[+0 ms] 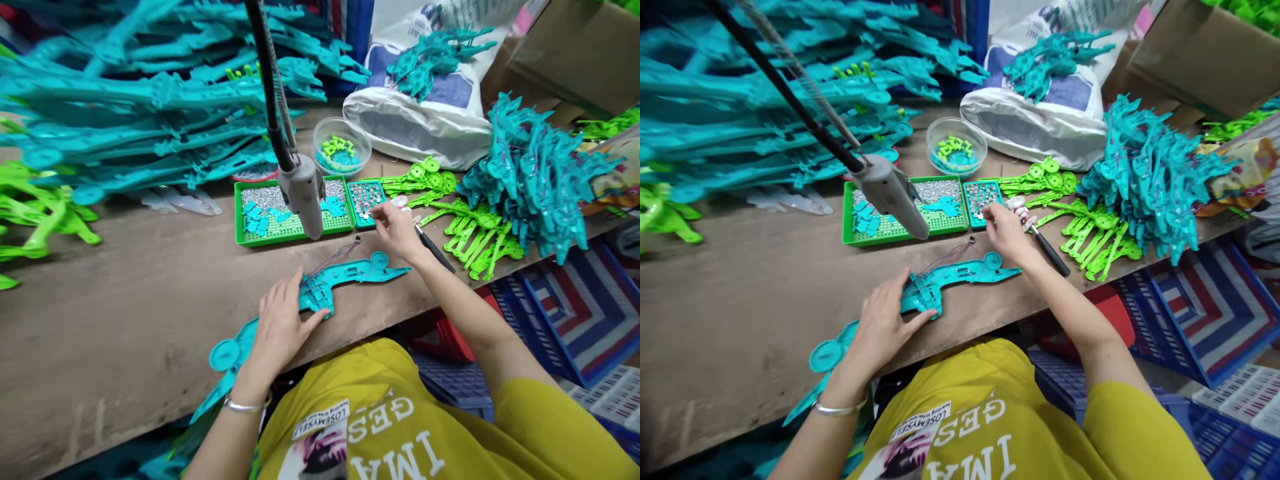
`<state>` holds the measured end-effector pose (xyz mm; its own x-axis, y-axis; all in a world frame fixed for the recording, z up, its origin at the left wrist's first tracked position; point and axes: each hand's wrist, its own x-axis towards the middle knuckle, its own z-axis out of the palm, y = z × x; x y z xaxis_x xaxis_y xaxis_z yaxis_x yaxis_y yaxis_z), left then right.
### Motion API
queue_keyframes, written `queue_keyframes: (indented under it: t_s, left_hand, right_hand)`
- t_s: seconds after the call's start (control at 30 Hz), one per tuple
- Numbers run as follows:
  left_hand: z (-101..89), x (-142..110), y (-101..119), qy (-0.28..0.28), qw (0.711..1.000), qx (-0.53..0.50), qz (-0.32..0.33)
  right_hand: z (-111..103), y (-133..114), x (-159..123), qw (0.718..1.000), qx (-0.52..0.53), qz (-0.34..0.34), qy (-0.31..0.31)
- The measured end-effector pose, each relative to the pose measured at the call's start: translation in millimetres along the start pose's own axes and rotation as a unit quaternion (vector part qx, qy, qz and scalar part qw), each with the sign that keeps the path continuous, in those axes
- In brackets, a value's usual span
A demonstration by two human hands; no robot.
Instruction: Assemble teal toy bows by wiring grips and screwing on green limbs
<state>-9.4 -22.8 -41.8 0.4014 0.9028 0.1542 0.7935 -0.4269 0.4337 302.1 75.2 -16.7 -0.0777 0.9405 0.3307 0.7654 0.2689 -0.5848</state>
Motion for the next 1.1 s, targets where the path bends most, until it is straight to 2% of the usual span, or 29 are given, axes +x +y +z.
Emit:
queue_keyframes:
  t_s: [0.13,0.23,0.37,0.47,0.6,0.77,0.97,1.1]
  left_hand:
    - [3.4,-3,-2,0.004,1.0,-0.017,0.003]
    - [-1.6,-8,-5,-0.011,0.999,-0.028,0.025]
    - [-1.2,-10,-9,-0.007,0.999,-0.026,0.023]
    - [2.3,-9,-12,0.009,0.999,-0.033,0.022]
    - [3.8,-8,-13,0.014,0.999,-0.032,0.022]
    - [4.6,-8,-13,0.02,0.999,-0.038,0.016]
    - [3.8,-7,-12,0.015,0.999,-0.035,0.012]
    - [2.5,-7,-11,0.023,0.999,-0.025,0.017]
  right_hand:
    - [27,7,21,0.996,-0.075,-0.029,-0.042]
    - [34,10,22,0.988,-0.142,-0.026,-0.048]
    - [32,11,21,0.981,-0.188,-0.019,-0.033]
    - [30,11,23,0.982,-0.186,-0.039,-0.017]
    - [30,10,27,0.98,-0.183,-0.068,-0.043]
    - [31,8,31,0.967,-0.226,-0.077,-0.088]
    - [18,8,27,0.966,-0.242,-0.082,-0.042]
    - [14,11,18,0.967,-0.24,-0.059,-0.06]
